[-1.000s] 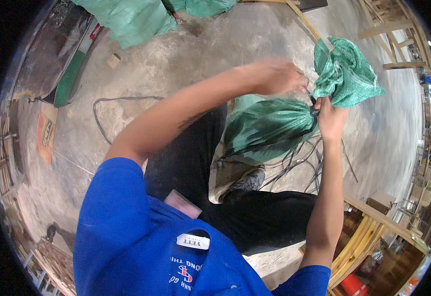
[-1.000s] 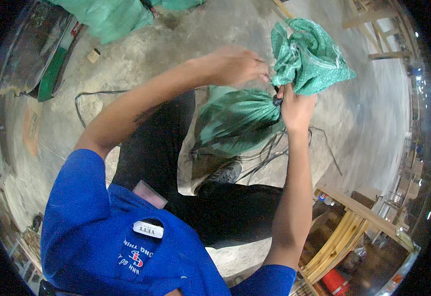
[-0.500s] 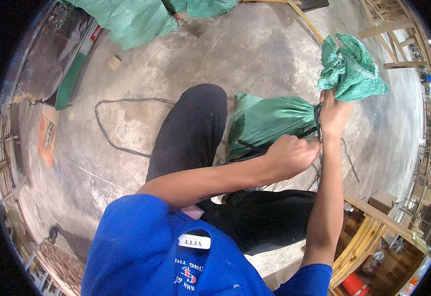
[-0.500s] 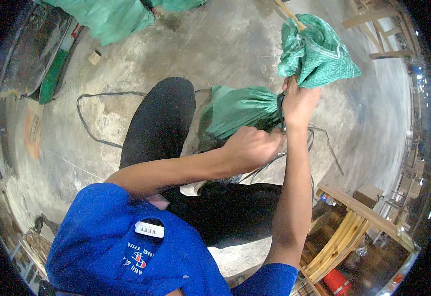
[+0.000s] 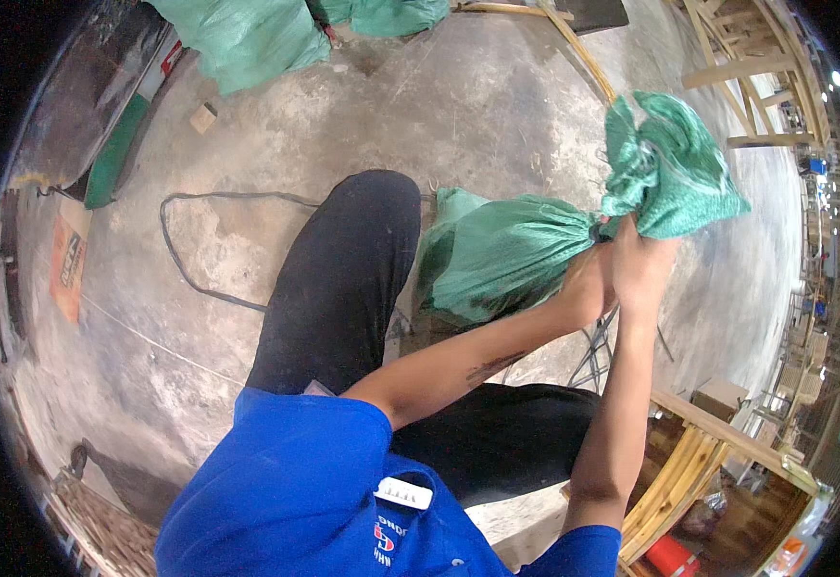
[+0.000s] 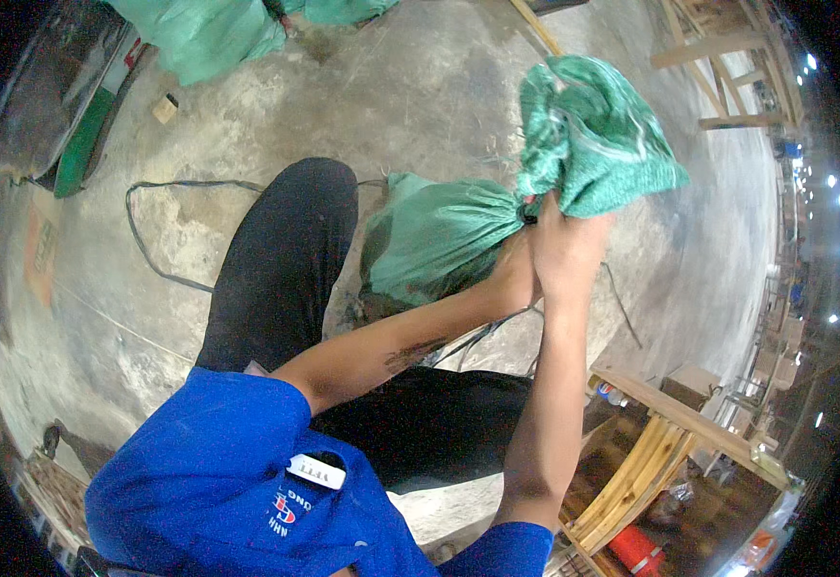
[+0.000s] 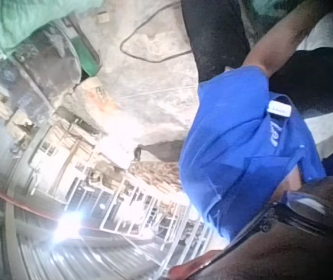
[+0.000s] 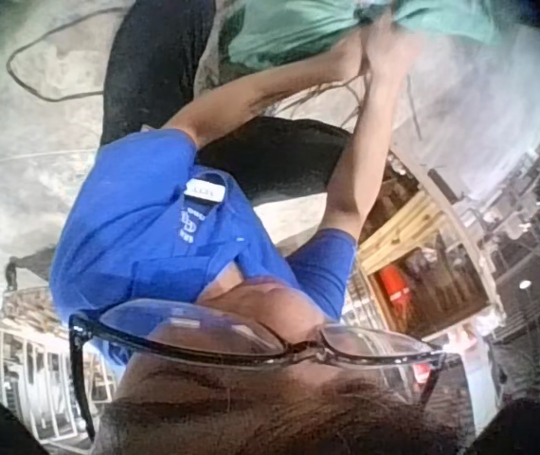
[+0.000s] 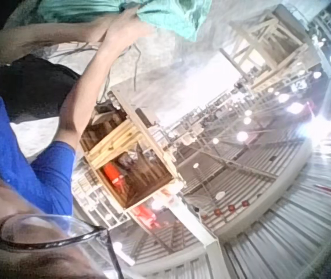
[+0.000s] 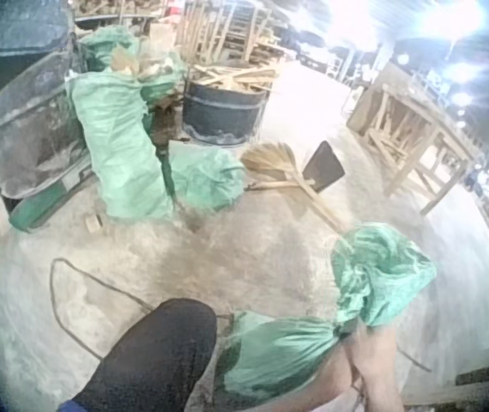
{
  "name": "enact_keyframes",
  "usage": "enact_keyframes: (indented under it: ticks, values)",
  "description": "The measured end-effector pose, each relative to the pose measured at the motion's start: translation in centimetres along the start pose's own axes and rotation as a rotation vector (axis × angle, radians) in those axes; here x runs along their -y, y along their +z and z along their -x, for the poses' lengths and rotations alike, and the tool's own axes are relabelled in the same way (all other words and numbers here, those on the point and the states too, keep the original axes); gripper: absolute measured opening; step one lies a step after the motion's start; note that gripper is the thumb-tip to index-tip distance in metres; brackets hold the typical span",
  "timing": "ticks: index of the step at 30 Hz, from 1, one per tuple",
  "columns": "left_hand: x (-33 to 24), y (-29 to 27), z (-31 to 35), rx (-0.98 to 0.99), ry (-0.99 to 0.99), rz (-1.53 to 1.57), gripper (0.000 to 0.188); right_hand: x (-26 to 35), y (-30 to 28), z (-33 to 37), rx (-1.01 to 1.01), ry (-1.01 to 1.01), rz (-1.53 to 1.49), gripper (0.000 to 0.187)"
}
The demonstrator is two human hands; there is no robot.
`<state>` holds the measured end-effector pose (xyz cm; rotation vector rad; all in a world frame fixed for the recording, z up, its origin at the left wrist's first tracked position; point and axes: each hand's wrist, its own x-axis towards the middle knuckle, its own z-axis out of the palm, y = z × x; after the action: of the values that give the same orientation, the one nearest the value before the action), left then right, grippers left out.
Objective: The person sits on the floor and ties a green sack using a black strap. They gather the top of the sack, wrap the strap around it, and secure it with a knot. The person then lifts the tied sack and places it on the floor.
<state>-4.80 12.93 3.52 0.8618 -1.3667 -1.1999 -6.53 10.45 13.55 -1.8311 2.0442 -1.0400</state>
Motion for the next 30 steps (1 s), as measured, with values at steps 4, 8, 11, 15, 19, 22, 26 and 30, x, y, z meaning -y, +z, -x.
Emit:
enact_keyframes:
  ticks: [4,8,11,15,19,22,26,30]
  values:
    - [0.0,2.1,-2.2,-0.074,-0.031,-0.095,0.022,-0.6,-0.6,0.7,-0.04,-0.045,0.083,0.036]
    - [0.9,3.7,-3.2,-0.279,0.024,0.183,0.019,-1.0,-1.1,1.8,0.007,-0.057,0.183,0.033]
    - [2.1,4.8,-3.3,-0.203,-0.065,0.114,0.019,-1.3,-1.2,2.2,0.0,-0.033,0.098,0.024]
    - [3.3,5.9,-3.1,-0.358,0.063,0.261,0.017,-1.7,-1.6,2.5,0.029,0.067,0.007,0.022]
    - [2.7,5.6,-3.1,-0.154,-0.344,2.153,0.019,-2.2,-1.6,2.5,0.058,0.217,-0.329,0.024]
    - [1.7,4.7,-3.3,-0.274,-0.625,1.91,0.025,-2.5,-1.2,2.1,0.015,0.295,-0.517,0.027]
    - [1.3,4.2,-3.6,-0.214,-0.624,1.768,0.033,-2.6,-0.6,2.1,-0.04,0.291,-0.572,0.023]
    - [2.0,4.4,-3.8,-0.095,-0.218,0.927,0.032,-2.4,0.1,2.1,-0.131,0.285,-0.623,0.021]
